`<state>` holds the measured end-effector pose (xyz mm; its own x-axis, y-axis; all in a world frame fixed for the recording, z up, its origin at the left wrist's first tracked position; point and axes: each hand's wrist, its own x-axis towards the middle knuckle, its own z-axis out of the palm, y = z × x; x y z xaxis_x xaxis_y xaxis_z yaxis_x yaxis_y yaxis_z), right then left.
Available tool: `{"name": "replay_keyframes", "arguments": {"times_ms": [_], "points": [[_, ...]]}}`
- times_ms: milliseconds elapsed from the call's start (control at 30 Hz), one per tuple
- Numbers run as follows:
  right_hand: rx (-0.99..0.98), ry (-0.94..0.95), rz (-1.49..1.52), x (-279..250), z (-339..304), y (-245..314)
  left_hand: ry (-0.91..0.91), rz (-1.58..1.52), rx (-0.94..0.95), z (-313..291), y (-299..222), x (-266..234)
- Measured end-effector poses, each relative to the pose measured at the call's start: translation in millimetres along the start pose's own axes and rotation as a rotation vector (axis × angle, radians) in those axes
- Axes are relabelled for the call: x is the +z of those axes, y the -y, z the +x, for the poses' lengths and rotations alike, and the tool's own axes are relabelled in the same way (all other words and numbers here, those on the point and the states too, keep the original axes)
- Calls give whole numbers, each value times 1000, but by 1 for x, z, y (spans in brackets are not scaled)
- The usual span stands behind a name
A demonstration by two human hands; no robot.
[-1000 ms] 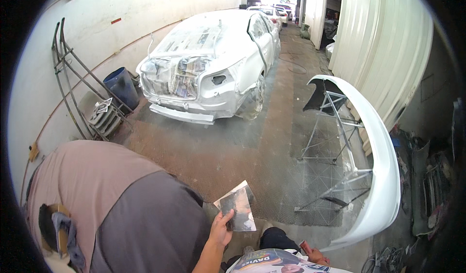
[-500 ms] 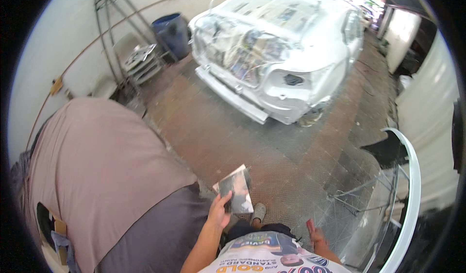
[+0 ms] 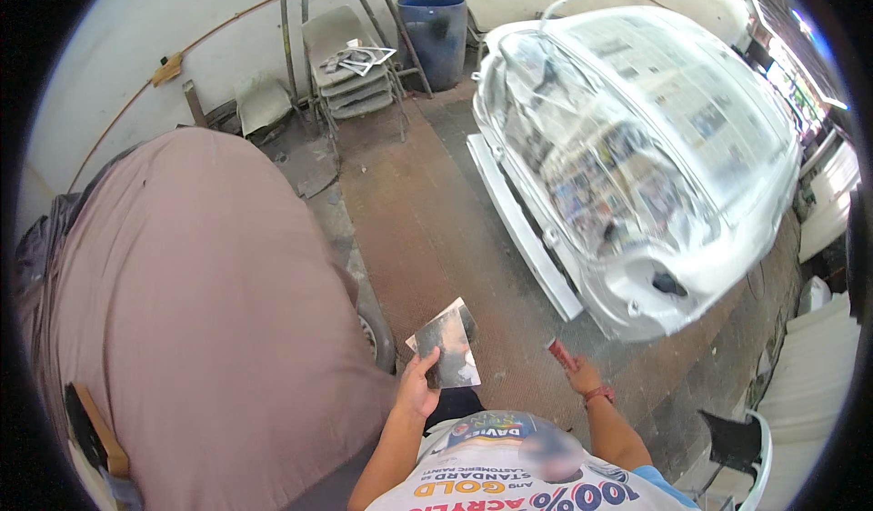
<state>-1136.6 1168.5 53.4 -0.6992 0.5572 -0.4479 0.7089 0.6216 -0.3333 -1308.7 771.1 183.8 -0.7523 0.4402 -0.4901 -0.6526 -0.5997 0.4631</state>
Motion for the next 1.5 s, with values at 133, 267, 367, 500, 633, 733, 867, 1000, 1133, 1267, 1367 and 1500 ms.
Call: {"name": "replay_keyframes", "arguments": {"times_ms": [133,267,367,500,633,733,867,1000,1133,1267,1367,1500], "points": [[-41,139,-4,-2,66,69,-71,-20,58,87,-77,29],[-94,84,85,-14,137,142,-131,18,123,154,-164,59],[-118,54,186,-36,205,199,-114,58,162,212,-217,80],[-211,47,297,-58,291,277,-97,66,210,292,-268,87],[-304,103,378,-79,395,369,-138,52,280,386,-308,107],[-376,141,340,-92,469,440,-223,39,253,454,-338,118],[-546,223,273,-131,567,552,-244,47,287,536,-395,150],[-694,268,349,-180,646,660,-214,-5,359,613,-453,173],[-777,203,356,-206,714,745,-156,-4,379,694,-511,189],[-663,222,414,-210,787,797,-95,7,330,790,-580,204],[-523,207,434,-206,838,823,-117,69,295,872,-627,213],[-355,150,577,-222,893,856,-40,130,176,977,-701,248]]}}
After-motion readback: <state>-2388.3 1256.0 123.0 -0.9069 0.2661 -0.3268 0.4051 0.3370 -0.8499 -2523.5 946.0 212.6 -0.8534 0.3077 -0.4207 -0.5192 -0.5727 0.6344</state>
